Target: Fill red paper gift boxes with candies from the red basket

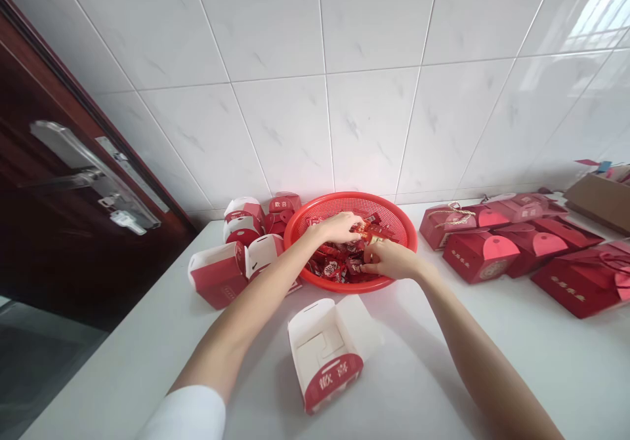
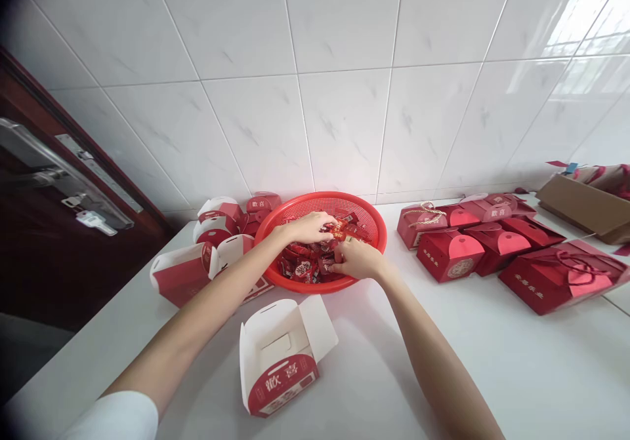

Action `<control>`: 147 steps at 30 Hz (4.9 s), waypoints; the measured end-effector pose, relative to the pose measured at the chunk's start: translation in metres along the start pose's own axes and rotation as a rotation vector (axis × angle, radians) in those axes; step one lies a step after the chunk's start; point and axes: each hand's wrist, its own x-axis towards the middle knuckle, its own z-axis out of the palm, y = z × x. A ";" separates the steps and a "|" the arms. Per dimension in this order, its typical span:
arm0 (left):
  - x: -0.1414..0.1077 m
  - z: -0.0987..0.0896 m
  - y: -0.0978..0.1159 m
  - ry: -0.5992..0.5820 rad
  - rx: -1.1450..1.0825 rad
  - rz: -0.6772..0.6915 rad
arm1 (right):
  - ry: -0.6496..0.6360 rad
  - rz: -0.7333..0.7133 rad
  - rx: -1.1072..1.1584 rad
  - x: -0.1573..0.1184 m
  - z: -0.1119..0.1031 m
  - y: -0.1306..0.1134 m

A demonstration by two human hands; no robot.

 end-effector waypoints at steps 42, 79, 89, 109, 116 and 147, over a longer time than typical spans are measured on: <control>-0.037 0.031 -0.026 0.294 -0.535 0.044 | 0.366 0.056 1.076 0.013 0.008 0.007; 0.056 0.029 -0.029 0.212 -0.381 -0.243 | 0.375 0.120 0.808 0.014 0.012 0.003; 0.025 0.004 -0.029 0.421 -1.001 -0.035 | 0.492 0.142 1.412 0.016 0.005 0.012; 0.006 0.021 -0.040 0.331 -0.744 -0.132 | 0.441 0.046 1.512 0.016 0.008 0.014; 0.005 0.035 -0.051 0.196 -0.387 -0.289 | 0.471 0.026 1.510 0.014 0.008 0.012; -0.007 0.012 -0.020 0.398 -0.847 -0.023 | 0.547 0.052 1.569 0.016 0.007 0.011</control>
